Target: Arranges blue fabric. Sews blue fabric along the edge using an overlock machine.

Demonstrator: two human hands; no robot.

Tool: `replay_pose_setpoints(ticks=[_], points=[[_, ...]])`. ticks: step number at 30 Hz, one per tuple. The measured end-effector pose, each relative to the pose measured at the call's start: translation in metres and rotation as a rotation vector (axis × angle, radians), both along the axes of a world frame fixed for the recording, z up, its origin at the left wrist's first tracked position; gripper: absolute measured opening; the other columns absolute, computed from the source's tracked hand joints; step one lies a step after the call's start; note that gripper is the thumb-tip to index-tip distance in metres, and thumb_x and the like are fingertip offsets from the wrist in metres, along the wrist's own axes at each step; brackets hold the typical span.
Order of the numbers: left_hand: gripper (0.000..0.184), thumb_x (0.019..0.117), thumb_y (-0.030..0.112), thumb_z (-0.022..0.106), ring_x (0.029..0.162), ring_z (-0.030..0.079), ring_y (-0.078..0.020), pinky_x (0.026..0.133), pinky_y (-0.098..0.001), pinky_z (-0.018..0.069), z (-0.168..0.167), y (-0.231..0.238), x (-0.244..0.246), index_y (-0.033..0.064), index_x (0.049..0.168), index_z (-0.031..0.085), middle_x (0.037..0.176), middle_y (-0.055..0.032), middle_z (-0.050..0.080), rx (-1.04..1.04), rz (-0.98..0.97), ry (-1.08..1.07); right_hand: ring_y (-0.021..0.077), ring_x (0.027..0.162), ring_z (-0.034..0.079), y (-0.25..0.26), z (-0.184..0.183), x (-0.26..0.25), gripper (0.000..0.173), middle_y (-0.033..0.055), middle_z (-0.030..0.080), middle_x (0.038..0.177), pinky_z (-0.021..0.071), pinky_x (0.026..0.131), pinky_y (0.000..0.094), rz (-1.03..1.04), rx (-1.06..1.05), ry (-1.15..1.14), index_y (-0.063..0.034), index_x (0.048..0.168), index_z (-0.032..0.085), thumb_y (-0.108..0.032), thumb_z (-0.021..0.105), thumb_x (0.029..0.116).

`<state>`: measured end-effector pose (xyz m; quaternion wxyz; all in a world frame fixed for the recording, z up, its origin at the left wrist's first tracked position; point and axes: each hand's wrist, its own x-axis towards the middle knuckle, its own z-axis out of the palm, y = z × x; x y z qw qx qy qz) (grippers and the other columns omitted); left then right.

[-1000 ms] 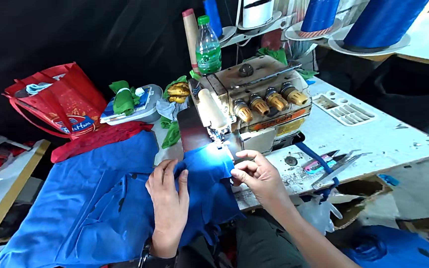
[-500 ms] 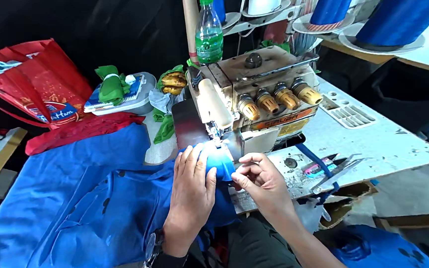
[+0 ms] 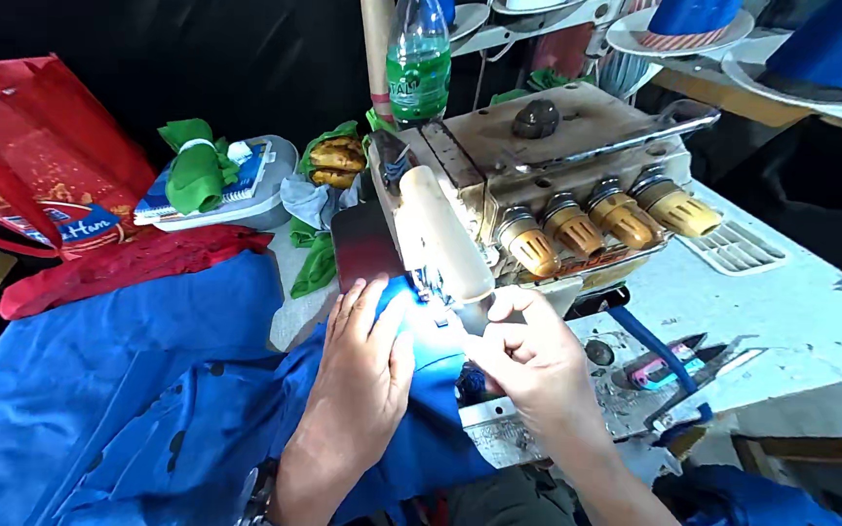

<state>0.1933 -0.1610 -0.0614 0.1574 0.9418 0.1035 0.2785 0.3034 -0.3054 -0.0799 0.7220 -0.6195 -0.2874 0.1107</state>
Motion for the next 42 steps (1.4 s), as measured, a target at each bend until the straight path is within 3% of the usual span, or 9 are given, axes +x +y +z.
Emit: replay_pose_setpoints(ticks=[6, 13, 17, 21, 25, 29, 33, 36, 42], points=[[0.042, 0.1009, 0.026, 0.051, 0.144, 0.044, -0.0336, 0.121, -0.0523, 0.0296, 0.016, 0.038, 0.016, 0.0034, 0.133, 0.066, 0.147, -0.0161, 0.056, -0.032, -0.105, 0.125, -0.0050, 0.047, 0.051, 0.003, -0.006, 0.002, 0.022, -0.0124, 0.056, 0.061, 0.0443, 0.045, 0.0097, -0.045, -0.015, -0.094, -0.0193, 0.096, 0.056, -0.002, 0.067, 0.0858], [0.042, 0.1068, 0.026, 0.046, 0.143, 0.046, -0.0331, 0.123, -0.0500, 0.0272, 0.012, 0.095, 0.047, -0.0006, 0.134, 0.064, 0.146, -0.0159, 0.057, 0.006, -0.319, 0.054, -0.0018, 0.078, 0.060, -0.017, -0.023, -0.036, 0.006, -0.0047, 0.059, 0.088, 0.0515, 0.071, 0.0122, 0.059, 0.018, -0.587, -0.0166, 0.106, 0.055, -0.020, 0.059, 0.1035], [0.021, 0.0985, 0.016, 0.064, 0.105, 0.066, -0.0313, 0.096, -0.0419, 0.0514, 0.013, 0.085, 0.028, -0.0010, 0.101, 0.075, 0.104, -0.0175, 0.070, 0.068, -0.098, -0.149, 0.0049, 0.087, 0.061, -0.002, -0.019, -0.049, 0.004, 0.0005, 0.059, 0.091, 0.0521, 0.078, 0.0158, 0.138, 0.099, -0.687, -0.0128, 0.103, 0.057, -0.015, 0.060, 0.1011], [0.019, 0.1007, 0.015, 0.062, 0.084, 0.064, -0.0199, 0.075, -0.0314, 0.0552, 0.017, 0.049, -0.024, -0.0019, 0.104, 0.070, 0.099, -0.0143, 0.065, 0.008, 0.116, -0.091, 0.0033, 0.102, 0.062, 0.018, -0.003, -0.049, 0.009, 0.0028, 0.063, 0.111, 0.0537, 0.086, 0.0157, 0.127, 0.033, -0.745, -0.0103, 0.108, 0.060, -0.016, 0.057, 0.1019], [0.021, 0.1025, 0.022, 0.054, 0.086, 0.063, -0.0027, 0.076, -0.0196, 0.0544, 0.011, 0.014, -0.069, 0.0072, 0.108, 0.069, 0.096, 0.0008, 0.067, -0.176, 0.117, -0.105, 0.0190, 0.117, 0.064, 0.040, 0.013, -0.050, 0.035, 0.0161, 0.058, 0.138, 0.0555, 0.093, 0.0307, 0.139, -0.141, -0.833, -0.0046, 0.128, 0.065, -0.007, 0.059, 0.0937], [0.015, 0.1010, 0.027, 0.062, 0.082, 0.062, 0.0059, 0.075, -0.0136, 0.0529, 0.001, -0.018, -0.096, 0.0128, 0.100, 0.066, 0.087, 0.0080, 0.067, -0.469, -0.008, -0.194, 0.0213, 0.113, 0.064, 0.036, 0.010, -0.053, 0.032, 0.0095, 0.068, 0.111, 0.0479, 0.106, 0.0402, 0.232, -0.054, -0.906, -0.0057, 0.121, 0.069, -0.006, 0.053, 0.0930], [0.015, 0.0946, 0.012, 0.072, 0.094, 0.066, -0.0026, 0.086, -0.0180, 0.0540, 0.007, -0.051, -0.095, 0.0001, 0.102, 0.065, 0.097, -0.0072, 0.072, -0.537, -0.174, -0.143, 0.0203, 0.086, 0.061, 0.003, -0.009, -0.036, 0.028, 0.0076, 0.063, 0.090, 0.0499, 0.080, 0.0303, 0.364, 0.126, -0.926, -0.0081, 0.111, 0.063, -0.014, 0.037, 0.1051], [0.013, 0.0937, 0.008, 0.069, 0.093, 0.070, -0.0158, 0.089, -0.0255, 0.0545, -0.007, -0.073, -0.066, -0.0030, 0.101, 0.070, 0.096, -0.0147, 0.073, -0.374, -0.158, -0.133, 0.0166, 0.089, 0.062, -0.026, -0.024, -0.002, 0.027, 0.0052, 0.064, 0.092, 0.0503, 0.085, 0.0280, 0.313, 0.041, -0.991, -0.0123, 0.111, 0.062, -0.018, 0.035, 0.1068], [0.012, 0.0916, 0.006, 0.066, 0.091, 0.071, -0.0099, 0.086, -0.0222, 0.0581, -0.021, -0.084, -0.020, 0.0032, 0.099, 0.074, 0.094, -0.0063, 0.074, -0.245, -0.033, -0.313, 0.0077, 0.093, 0.060, -0.032, -0.011, 0.033, 0.018, 0.0000, 0.063, 0.092, 0.0501, 0.084, 0.0195, 0.232, -0.005, -1.066, -0.0121, 0.102, 0.066, -0.013, 0.049, 0.0988]])
